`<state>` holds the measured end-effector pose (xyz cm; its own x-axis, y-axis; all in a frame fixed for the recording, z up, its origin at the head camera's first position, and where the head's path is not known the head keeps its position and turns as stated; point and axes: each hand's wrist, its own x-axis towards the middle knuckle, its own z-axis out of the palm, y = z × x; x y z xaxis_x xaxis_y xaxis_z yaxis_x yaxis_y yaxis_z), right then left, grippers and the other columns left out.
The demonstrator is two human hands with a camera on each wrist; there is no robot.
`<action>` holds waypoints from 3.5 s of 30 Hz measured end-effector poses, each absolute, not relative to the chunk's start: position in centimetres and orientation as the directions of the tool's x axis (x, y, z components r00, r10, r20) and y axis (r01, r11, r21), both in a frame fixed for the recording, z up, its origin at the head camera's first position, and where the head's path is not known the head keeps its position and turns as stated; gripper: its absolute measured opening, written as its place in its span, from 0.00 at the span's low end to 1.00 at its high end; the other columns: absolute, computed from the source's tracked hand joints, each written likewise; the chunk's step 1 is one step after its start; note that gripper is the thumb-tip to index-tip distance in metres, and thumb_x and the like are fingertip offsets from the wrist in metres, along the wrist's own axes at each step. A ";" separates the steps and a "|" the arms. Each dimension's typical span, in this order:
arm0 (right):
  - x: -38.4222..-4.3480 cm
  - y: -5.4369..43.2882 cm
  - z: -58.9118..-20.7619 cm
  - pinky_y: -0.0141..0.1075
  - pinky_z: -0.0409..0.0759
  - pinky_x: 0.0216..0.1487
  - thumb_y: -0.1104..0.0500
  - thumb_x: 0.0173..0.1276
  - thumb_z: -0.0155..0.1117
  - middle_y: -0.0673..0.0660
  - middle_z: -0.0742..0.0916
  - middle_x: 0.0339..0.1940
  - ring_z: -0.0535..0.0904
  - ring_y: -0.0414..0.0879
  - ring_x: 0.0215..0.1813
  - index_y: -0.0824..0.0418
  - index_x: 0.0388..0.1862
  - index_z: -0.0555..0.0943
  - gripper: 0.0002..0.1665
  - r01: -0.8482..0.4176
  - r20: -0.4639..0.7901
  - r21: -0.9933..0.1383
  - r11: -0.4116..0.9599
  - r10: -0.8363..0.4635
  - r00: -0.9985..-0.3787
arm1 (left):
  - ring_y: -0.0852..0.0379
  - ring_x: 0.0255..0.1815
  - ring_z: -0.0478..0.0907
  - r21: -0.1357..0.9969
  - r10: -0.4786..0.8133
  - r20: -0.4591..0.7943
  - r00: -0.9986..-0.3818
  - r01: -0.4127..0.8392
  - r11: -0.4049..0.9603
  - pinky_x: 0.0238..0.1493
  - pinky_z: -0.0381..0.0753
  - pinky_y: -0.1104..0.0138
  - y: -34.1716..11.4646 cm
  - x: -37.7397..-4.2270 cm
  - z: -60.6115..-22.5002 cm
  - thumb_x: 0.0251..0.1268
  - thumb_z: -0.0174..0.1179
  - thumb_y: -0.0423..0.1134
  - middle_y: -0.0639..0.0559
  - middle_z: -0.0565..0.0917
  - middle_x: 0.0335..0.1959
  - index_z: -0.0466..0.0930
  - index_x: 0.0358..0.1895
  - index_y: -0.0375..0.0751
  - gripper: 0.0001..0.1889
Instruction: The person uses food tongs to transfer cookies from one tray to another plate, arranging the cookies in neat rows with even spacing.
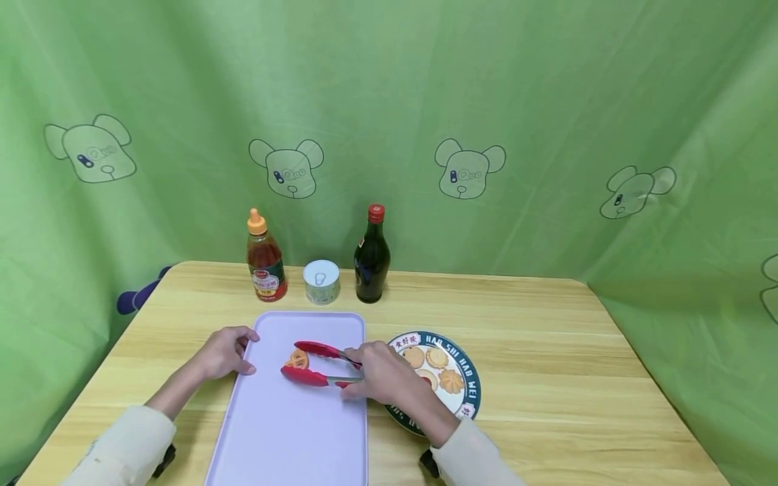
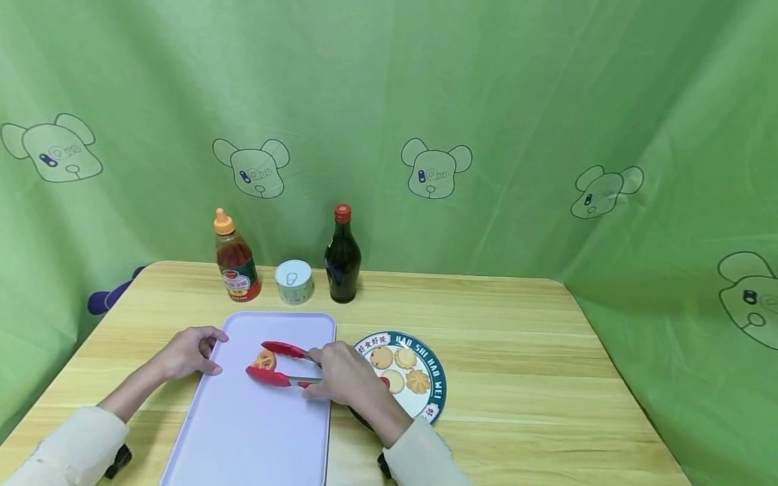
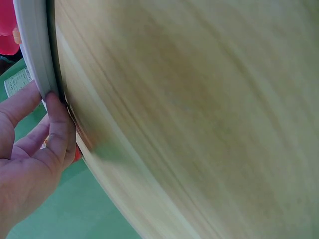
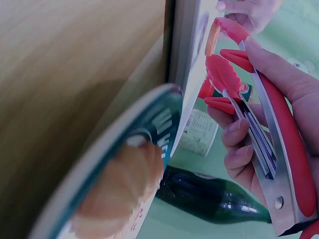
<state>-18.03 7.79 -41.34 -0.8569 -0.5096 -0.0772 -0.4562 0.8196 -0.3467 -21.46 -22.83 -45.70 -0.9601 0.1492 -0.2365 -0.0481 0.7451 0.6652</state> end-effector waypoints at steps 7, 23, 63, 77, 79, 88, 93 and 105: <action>-17.8 9.5 -40.6 0.26 0.68 0.23 0.44 0.48 0.76 0.51 0.84 0.31 0.70 0.39 0.28 0.56 0.60 0.78 0.40 -0.447 -0.074 -0.364 0.817 -0.503 -0.861 | 0.53 0.34 0.72 0.665 0.153 -0.228 -0.962 -0.039 0.745 0.35 0.76 0.66 -22.8 -21.4 -45.8 0.42 0.72 0.28 0.42 0.77 0.38 0.75 0.52 0.29 0.28; -16.0 14.9 -38.6 0.33 0.76 0.33 0.46 0.48 0.77 0.53 0.87 0.43 0.75 0.42 0.38 0.55 0.61 0.78 0.39 -0.374 -0.089 -0.414 0.830 -0.445 -0.891 | 0.53 0.34 0.71 0.669 0.165 -0.224 -0.961 -0.029 0.742 0.34 0.75 0.67 -22.9 -21.3 -45.6 0.42 0.72 0.29 0.42 0.76 0.37 0.75 0.52 0.29 0.28; -11.5 28.3 -38.1 0.28 0.69 0.30 0.45 0.42 0.79 0.46 0.85 0.34 0.71 0.40 0.32 0.59 0.55 0.81 0.39 -0.250 -0.116 -0.376 0.892 -0.313 -0.943 | 0.53 0.33 0.71 0.678 0.163 -0.221 -0.961 -0.031 0.735 0.33 0.75 0.66 -22.7 -21.3 -45.6 0.42 0.72 0.28 0.42 0.76 0.37 0.75 0.52 0.29 0.28; -10.5 29.3 -38.7 0.31 0.65 0.30 0.43 0.40 0.79 0.48 0.79 0.30 0.71 0.44 0.35 0.55 0.56 0.81 0.41 -0.082 -0.266 -0.374 0.924 -0.191 -0.945 | 0.53 0.33 0.70 0.680 0.162 -0.209 -0.964 -0.025 0.733 0.32 0.74 0.64 -22.8 -21.2 -45.4 0.41 0.73 0.28 0.42 0.75 0.36 0.75 0.52 0.29 0.29; -10.5 29.3 -38.8 0.31 0.64 0.30 0.43 0.39 0.79 0.48 0.79 0.29 0.71 0.44 0.35 0.56 0.56 0.81 0.42 -0.062 -0.275 -0.370 0.927 -0.173 -0.946 | 0.53 0.33 0.71 0.682 0.163 -0.207 -0.965 -0.023 0.731 0.32 0.74 0.65 -22.8 -21.2 -45.4 0.41 0.73 0.28 0.42 0.75 0.36 0.75 0.52 0.28 0.29; -10.3 29.1 -39.0 0.31 0.64 0.29 0.44 0.37 0.80 0.49 0.81 0.33 0.72 0.45 0.36 0.58 0.57 0.80 0.44 -0.036 -0.298 -0.362 0.931 -0.152 -0.942 | 0.53 0.33 0.71 0.681 0.151 -0.225 -0.963 -0.044 0.731 0.33 0.75 0.66 -22.7 -21.2 -46.0 0.42 0.72 0.28 0.43 0.76 0.37 0.75 0.52 0.30 0.28; -10.3 29.3 -38.8 0.30 0.65 0.30 0.42 0.37 0.80 0.49 0.81 0.33 0.72 0.45 0.36 0.58 0.58 0.80 0.46 -0.057 -0.287 -0.372 0.927 -0.173 -0.942 | 0.53 0.33 0.72 0.674 0.146 -0.229 -0.962 -0.048 0.737 0.33 0.75 0.66 -22.6 -21.1 -45.9 0.42 0.72 0.28 0.43 0.76 0.37 0.75 0.52 0.29 0.28; -11.0 29.4 -39.3 0.30 0.66 0.22 0.33 0.47 0.71 0.53 0.84 0.32 0.67 0.39 0.24 0.71 0.60 0.74 0.53 -0.130 0.081 -0.335 0.933 -0.108 -0.991 | 0.53 0.33 0.72 0.666 0.146 -0.225 -0.963 -0.042 0.745 0.33 0.75 0.66 -22.7 -21.2 -45.9 0.41 0.72 0.28 0.43 0.76 0.37 0.75 0.52 0.29 0.29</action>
